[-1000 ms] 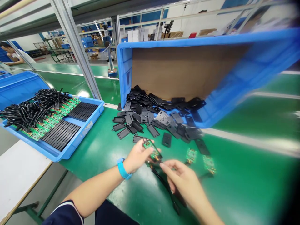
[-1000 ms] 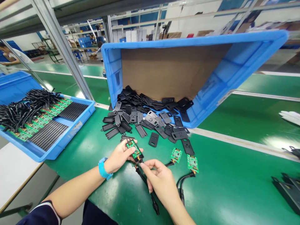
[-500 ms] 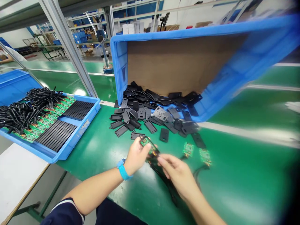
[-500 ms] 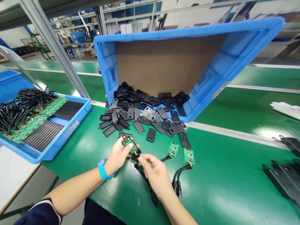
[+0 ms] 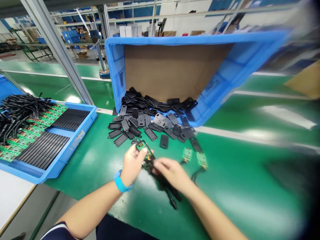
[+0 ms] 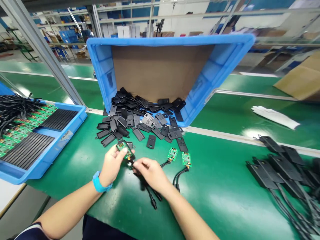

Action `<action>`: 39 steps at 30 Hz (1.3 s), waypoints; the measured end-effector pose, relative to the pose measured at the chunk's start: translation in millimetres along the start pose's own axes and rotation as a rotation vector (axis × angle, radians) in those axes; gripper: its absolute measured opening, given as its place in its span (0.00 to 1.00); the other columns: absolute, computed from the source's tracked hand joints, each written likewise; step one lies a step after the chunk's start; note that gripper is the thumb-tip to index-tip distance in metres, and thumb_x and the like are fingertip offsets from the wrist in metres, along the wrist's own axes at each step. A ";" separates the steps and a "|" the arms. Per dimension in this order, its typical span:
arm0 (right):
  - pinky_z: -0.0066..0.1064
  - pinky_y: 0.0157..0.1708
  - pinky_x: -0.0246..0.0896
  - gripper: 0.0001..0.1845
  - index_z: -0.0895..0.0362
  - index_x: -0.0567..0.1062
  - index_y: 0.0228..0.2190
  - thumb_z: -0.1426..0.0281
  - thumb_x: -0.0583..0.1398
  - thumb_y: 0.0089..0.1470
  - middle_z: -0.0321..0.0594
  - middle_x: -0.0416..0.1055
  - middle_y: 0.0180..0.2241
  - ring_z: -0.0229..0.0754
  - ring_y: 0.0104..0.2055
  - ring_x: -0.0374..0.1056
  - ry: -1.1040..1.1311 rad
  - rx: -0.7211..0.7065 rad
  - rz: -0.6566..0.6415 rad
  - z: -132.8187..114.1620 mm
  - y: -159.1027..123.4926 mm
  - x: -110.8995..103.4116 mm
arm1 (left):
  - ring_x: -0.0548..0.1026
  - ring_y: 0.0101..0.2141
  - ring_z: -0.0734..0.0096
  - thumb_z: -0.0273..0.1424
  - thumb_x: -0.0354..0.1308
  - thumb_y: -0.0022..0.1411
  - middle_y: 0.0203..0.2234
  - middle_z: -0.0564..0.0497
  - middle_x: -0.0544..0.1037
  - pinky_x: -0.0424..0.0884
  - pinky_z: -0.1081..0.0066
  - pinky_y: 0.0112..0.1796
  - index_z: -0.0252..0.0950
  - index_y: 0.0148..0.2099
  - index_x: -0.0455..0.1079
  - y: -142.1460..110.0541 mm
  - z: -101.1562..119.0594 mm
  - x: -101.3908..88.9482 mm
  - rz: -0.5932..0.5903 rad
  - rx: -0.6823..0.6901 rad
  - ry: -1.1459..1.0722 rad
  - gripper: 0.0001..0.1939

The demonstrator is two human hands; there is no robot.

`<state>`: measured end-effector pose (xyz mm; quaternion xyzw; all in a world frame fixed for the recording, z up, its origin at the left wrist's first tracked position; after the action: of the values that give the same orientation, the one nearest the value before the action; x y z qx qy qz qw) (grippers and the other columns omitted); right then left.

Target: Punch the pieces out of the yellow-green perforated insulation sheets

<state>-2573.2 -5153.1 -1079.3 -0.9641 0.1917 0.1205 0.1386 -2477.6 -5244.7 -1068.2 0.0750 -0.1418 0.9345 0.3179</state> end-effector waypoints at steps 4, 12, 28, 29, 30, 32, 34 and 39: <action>0.37 0.46 0.60 0.20 0.55 0.73 0.46 0.75 0.49 0.55 0.46 0.69 0.48 0.44 0.44 0.68 -0.539 -0.237 0.012 -14.5 40.8 -43.1 | 0.66 0.14 0.77 0.40 0.50 0.60 0.22 0.56 0.73 0.64 0.75 0.16 0.38 0.40 0.57 5.9 -20.3 2.0 -0.053 -0.268 -0.207 0.12; 0.29 0.31 0.59 0.07 0.59 0.76 0.21 0.80 0.63 0.35 0.40 0.72 0.26 0.40 0.28 0.66 -0.625 -0.124 -0.051 -0.9 79.6 -65.7 | 0.57 0.15 0.84 0.40 0.49 0.57 0.25 0.54 0.70 0.53 0.78 0.18 0.37 0.38 0.53 2.3 -44.5 18.2 -0.224 -0.437 -0.264 0.13; 0.26 0.19 0.57 0.19 0.59 0.71 0.22 0.55 0.65 0.38 0.33 0.68 0.15 0.33 0.16 0.60 0.243 0.137 0.371 -12.5 -4.2 -27.9 | 0.64 0.26 0.78 0.43 0.52 0.59 0.33 0.51 0.69 0.62 0.75 0.28 0.35 0.54 0.56 -17.7 -23.5 41.3 -0.409 -0.071 0.214 0.25; 0.26 0.20 0.57 0.18 0.58 0.70 0.22 0.56 0.65 0.39 0.33 0.67 0.15 0.33 0.17 0.60 0.224 0.121 0.384 -14.9 -5.8 -29.9 | 0.64 0.26 0.78 0.42 0.52 0.60 0.33 0.50 0.70 0.62 0.75 0.29 0.35 0.54 0.55 -18.5 -20.3 40.7 -0.406 -0.037 0.257 0.25; 0.26 0.21 0.57 0.17 0.58 0.70 0.21 0.57 0.65 0.40 0.32 0.67 0.15 0.33 0.18 0.61 0.210 0.102 0.382 -17.1 -6.6 -31.6 | 0.64 0.26 0.78 0.41 0.51 0.61 0.34 0.50 0.70 0.63 0.74 0.29 0.35 0.55 0.55 -19.1 -17.5 40.1 -0.404 -0.007 0.291 0.24; 0.27 0.24 0.58 0.17 0.57 0.67 0.21 0.58 0.65 0.40 0.33 0.68 0.18 0.34 0.20 0.62 0.238 0.059 0.344 -19.2 -6.4 -33.2 | 0.65 0.26 0.78 0.39 0.48 0.62 0.32 0.50 0.71 0.64 0.75 0.30 0.35 0.54 0.56 -19.6 -13.5 39.3 -0.403 0.047 0.349 0.21; 0.28 0.26 0.59 0.17 0.57 0.68 0.25 0.58 0.65 0.40 0.34 0.70 0.24 0.35 0.24 0.65 0.342 0.032 0.239 -18.2 -3.7 -27.6 | 0.66 0.23 0.78 0.38 0.46 0.64 0.26 0.52 0.70 0.64 0.76 0.28 0.34 0.55 0.55 -21.3 -13.3 41.7 -0.430 0.079 0.395 0.20; 0.27 0.24 0.55 0.18 0.60 0.71 0.27 0.56 0.63 0.44 0.33 0.68 0.19 0.34 0.21 0.61 0.408 0.079 0.079 -14.3 -2.2 -6.3 | 0.70 0.17 0.76 0.41 0.44 0.64 0.28 0.49 0.74 0.64 0.77 0.17 0.38 0.60 0.46 -31.5 -26.1 49.3 -0.485 -0.019 0.318 0.25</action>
<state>-2575.4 -5153.5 -1063.7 -0.9541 0.2578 -0.0793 0.1300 -2498.3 -5184.4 -1074.8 -0.0436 -0.0770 0.8300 0.5508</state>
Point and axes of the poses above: each hand's wrist, its own y-axis towards the middle knuckle, its own x-axis out of the palm, z = x × y, the point moved 9 cm from there along y, towards the middle knuckle
